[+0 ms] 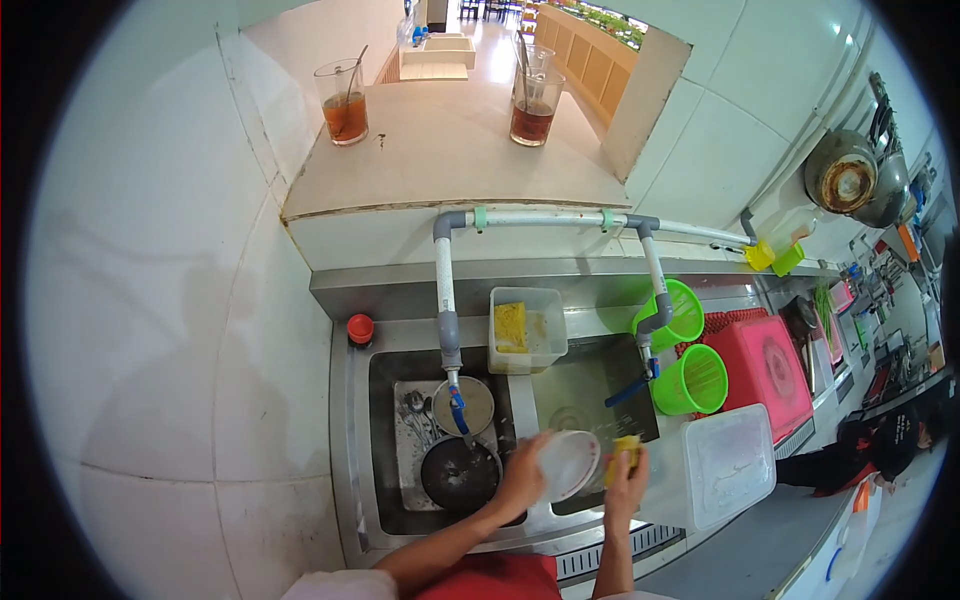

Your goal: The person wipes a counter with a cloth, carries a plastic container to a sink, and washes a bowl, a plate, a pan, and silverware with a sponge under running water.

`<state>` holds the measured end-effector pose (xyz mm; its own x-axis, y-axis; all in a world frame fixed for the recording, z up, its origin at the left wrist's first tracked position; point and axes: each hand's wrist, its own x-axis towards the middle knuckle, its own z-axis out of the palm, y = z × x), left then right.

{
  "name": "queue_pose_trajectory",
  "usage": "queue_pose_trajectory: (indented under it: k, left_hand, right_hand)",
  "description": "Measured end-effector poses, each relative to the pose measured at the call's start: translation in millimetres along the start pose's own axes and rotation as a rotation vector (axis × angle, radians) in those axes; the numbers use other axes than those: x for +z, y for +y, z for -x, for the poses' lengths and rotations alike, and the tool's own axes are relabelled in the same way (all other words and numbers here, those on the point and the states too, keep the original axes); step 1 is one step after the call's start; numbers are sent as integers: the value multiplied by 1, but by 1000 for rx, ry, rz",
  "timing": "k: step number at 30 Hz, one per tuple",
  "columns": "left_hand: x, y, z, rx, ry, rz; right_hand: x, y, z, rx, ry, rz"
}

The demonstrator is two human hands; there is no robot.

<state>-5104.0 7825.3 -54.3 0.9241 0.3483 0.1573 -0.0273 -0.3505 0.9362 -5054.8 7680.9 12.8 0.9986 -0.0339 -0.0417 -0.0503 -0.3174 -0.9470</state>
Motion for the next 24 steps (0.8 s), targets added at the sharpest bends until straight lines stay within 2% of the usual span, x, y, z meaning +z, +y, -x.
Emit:
queue_pose_trajectory:
  k: [1,3,4,5,7,8,10,11,13,14,16,18,20,21,22,23,24]
  left_hand:
    - [17,10,-9,-84,-168,-47]
    - [71,-12,-21,74,-237,-415]
    - [87,-19,-26,192,-261,-535]
    - [102,-31,-30,194,-251,-527]
    - [133,-64,-33,247,-306,-710]
    - [169,-122,-14,251,-304,-706]
    - [259,-202,-10,-64,-150,123]
    - [259,-201,-8,-64,-150,128]
    - [235,-180,4,-15,-339,-315]
    - [215,-160,4,-16,-340,-321]
    - [159,-100,-3,173,-316,-60]
    - [105,-84,9,253,-301,131]
    - [20,-64,35,-50,-292,156]
    - [4,-84,53,-133,-48,46]
    - [-20,-100,61,-443,-39,24]
    - [-29,-146,74,-465,85,-152]
    - [-35,-200,84,-595,172,-231]
  right_hand:
    - [-5,-13,-7,-86,63,-78]
    - [-5,-36,-24,-186,122,-149]
    - [0,-46,-32,-208,63,-164]
    - [7,-57,-40,-230,4,-179]
    - [27,-85,-54,-389,-120,63]
    - [41,-86,-65,-486,-178,126]
    - [75,-98,-85,-640,-263,246]
    - [94,-108,-90,-692,-292,303]
    - [134,-107,-113,-656,-401,362]
    - [154,-101,-128,-672,-481,476]
    - [193,-87,-159,-684,-560,580]
    - [229,-70,-187,-449,-829,940]
    - [248,-37,-219,-524,-910,974]
    - [252,-29,-227,-598,-992,1015]
    - [251,-34,-222,-597,-993,1013]
    - [247,-34,-212,-522,-954,981]
    - [244,-35,-204,-447,-917,951]
